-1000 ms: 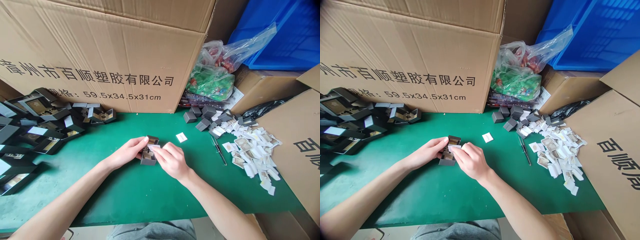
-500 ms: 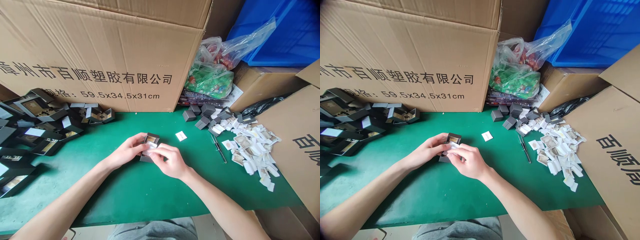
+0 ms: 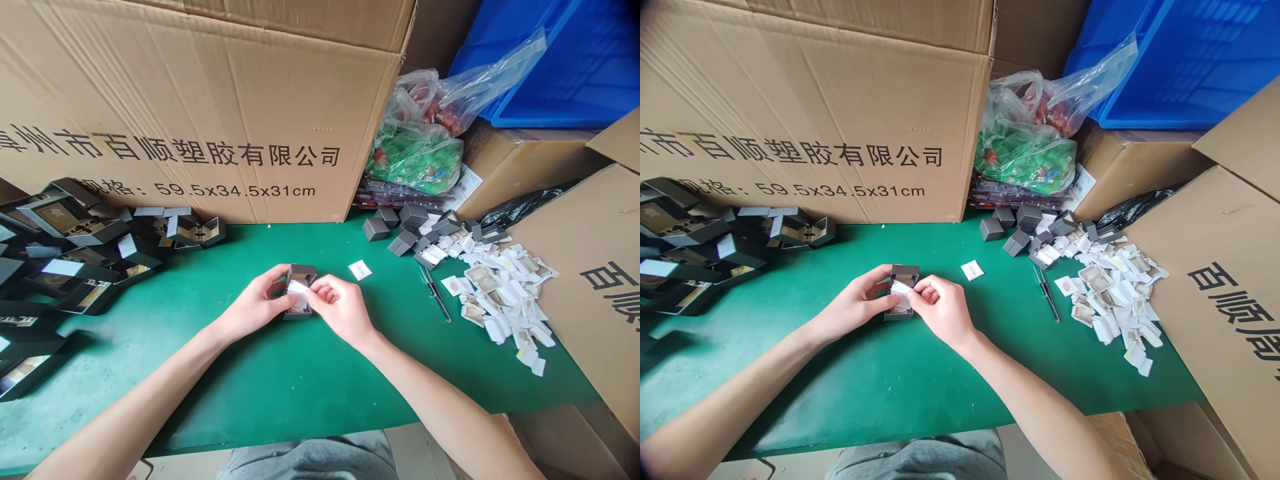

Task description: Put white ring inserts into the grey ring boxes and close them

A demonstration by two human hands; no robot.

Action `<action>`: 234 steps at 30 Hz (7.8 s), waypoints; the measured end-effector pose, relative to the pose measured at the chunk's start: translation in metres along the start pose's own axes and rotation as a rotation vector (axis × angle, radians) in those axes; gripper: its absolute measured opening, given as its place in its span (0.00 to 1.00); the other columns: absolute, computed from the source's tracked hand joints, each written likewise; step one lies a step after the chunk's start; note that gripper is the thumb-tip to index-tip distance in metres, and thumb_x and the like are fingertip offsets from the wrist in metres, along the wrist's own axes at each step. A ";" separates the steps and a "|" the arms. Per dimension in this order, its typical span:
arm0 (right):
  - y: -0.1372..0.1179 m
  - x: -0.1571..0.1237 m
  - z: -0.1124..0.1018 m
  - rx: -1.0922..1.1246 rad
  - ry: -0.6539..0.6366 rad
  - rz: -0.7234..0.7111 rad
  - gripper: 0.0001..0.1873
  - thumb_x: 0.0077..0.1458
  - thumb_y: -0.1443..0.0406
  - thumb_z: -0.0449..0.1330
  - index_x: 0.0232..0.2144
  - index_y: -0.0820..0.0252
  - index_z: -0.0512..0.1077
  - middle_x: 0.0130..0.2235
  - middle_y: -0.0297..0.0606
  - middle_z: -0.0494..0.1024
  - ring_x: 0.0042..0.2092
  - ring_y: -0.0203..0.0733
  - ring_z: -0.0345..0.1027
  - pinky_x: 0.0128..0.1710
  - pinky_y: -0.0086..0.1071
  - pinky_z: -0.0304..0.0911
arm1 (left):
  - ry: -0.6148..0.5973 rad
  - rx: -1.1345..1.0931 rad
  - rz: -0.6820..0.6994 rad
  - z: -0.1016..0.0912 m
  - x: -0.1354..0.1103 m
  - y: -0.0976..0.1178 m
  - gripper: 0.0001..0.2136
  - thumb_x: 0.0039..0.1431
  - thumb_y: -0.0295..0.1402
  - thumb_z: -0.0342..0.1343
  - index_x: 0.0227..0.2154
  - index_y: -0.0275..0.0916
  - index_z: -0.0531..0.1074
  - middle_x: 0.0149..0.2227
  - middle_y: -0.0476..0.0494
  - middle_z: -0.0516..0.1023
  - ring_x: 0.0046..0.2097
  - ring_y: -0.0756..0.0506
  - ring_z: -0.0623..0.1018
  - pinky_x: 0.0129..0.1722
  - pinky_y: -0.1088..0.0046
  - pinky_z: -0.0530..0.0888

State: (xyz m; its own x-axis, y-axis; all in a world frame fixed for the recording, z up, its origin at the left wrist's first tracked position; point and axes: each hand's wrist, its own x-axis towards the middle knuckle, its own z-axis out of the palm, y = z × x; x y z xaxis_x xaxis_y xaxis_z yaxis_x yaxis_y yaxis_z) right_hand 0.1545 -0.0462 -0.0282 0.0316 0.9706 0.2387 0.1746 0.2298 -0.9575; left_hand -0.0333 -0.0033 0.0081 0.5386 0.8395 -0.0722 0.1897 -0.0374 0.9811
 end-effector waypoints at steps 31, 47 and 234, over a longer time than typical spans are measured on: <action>0.012 -0.005 -0.003 -0.376 0.122 -0.478 0.08 0.67 0.63 0.53 0.39 0.56 0.73 0.35 0.38 0.79 0.29 0.34 0.69 0.30 0.29 0.65 | -0.123 -0.335 -0.078 0.009 -0.004 0.000 0.21 0.60 0.33 0.61 0.56 0.45 0.70 0.53 0.42 0.78 0.55 0.39 0.76 0.56 0.61 0.71; 0.003 -0.008 -0.004 -0.350 0.102 -0.482 0.08 0.65 0.63 0.54 0.34 0.56 0.71 0.30 0.36 0.77 0.25 0.32 0.64 0.26 0.29 0.64 | -0.118 -0.331 -0.079 0.005 -0.005 0.003 0.27 0.56 0.28 0.64 0.58 0.49 0.66 0.56 0.44 0.74 0.54 0.41 0.75 0.56 0.60 0.73; 0.016 0.006 0.006 -1.006 0.052 -0.538 0.16 0.67 0.69 0.49 0.51 0.69 0.73 0.36 0.44 0.82 0.36 0.43 0.75 0.34 0.35 0.69 | 0.295 1.121 0.473 0.016 0.003 -0.023 0.23 0.62 0.25 0.50 0.60 0.39 0.68 0.35 0.44 0.81 0.36 0.44 0.78 0.36 0.72 0.75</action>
State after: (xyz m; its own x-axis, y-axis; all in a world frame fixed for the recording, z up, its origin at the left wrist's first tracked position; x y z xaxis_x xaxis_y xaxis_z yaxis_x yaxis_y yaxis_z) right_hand 0.1518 -0.0364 -0.0429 -0.2494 0.7545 0.6071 0.8865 0.4302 -0.1704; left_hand -0.0227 -0.0086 -0.0176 0.5679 0.7018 0.4301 0.6995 -0.6869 0.1972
